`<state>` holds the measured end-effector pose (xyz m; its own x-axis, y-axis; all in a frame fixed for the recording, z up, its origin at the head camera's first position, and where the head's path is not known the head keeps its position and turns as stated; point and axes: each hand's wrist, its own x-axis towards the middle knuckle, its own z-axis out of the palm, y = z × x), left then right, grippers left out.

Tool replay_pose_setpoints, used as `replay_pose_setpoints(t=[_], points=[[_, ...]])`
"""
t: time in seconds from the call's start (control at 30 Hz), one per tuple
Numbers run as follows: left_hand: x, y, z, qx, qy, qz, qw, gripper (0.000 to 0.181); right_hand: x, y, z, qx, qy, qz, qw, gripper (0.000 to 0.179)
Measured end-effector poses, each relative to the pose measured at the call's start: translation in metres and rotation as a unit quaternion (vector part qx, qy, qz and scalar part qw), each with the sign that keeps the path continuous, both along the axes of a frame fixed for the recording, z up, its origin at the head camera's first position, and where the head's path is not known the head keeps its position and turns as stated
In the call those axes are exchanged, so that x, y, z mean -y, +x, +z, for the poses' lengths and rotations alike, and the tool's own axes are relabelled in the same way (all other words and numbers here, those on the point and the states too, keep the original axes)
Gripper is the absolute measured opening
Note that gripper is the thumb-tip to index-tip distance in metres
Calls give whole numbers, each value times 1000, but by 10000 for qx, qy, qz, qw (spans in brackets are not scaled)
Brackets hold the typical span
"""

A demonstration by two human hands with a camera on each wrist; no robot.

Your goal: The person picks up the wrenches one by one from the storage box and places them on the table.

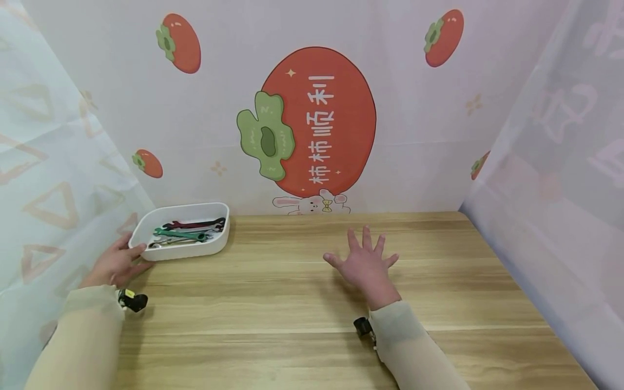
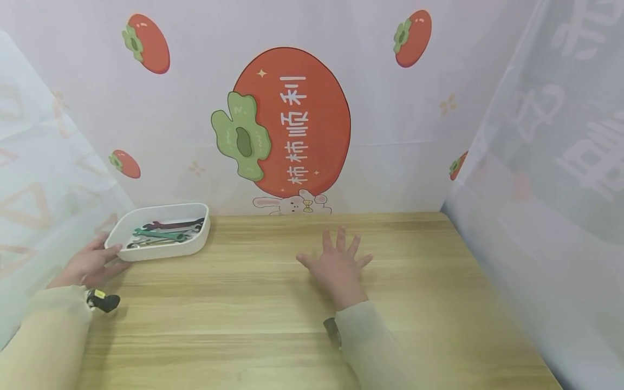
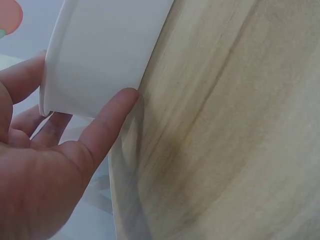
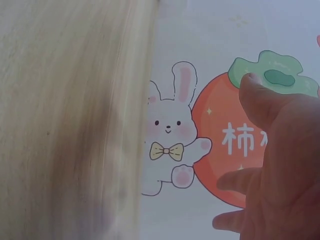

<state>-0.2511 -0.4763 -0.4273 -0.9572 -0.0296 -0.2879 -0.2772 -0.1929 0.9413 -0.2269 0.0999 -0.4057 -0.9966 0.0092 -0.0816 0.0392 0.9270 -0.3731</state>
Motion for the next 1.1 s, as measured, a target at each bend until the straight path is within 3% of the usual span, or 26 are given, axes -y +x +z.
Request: replay_pose_setpoints(t=[0.3, 0.43, 0.53, 0.6, 0.67, 0.8, 0.87, 1.1], points=[[-4, 3, -1, -170, 139, -96, 9997, 88, 1, -4, -2, -280, -456, 58, 9986, 99], [-11, 6, -2, -374, 240, -115, 9989, 88, 1, -8, -3, -568, -1155, 8, 9917, 92], [-17, 8, -5, -552, 261, -145, 9980, 86, 0, -11, -3, -641, -1886, -99, 9799, 82], [-21, 9, -6, -648, 242, -156, 9975, 84, -1, -12, -3, -525, -2493, -245, 9667, 75], [-26, 9, -8, -713, 168, -171, 9972, 83, -1, -12, -1, -355, -3180, -394, 9466, 68], [-38, 9, -7, -741, -23, -208, 9970, 83, -4, -14, 1, 88, -4497, -702, 8904, 58], [-44, 10, -6, -720, -155, -213, 9971, 82, -5, -16, 2, 247, -4892, -809, 8681, 54], [-64, 13, -7, -668, -459, -178, 9966, 82, -8, -23, 2, 744, -5617, -977, 8182, 54]])
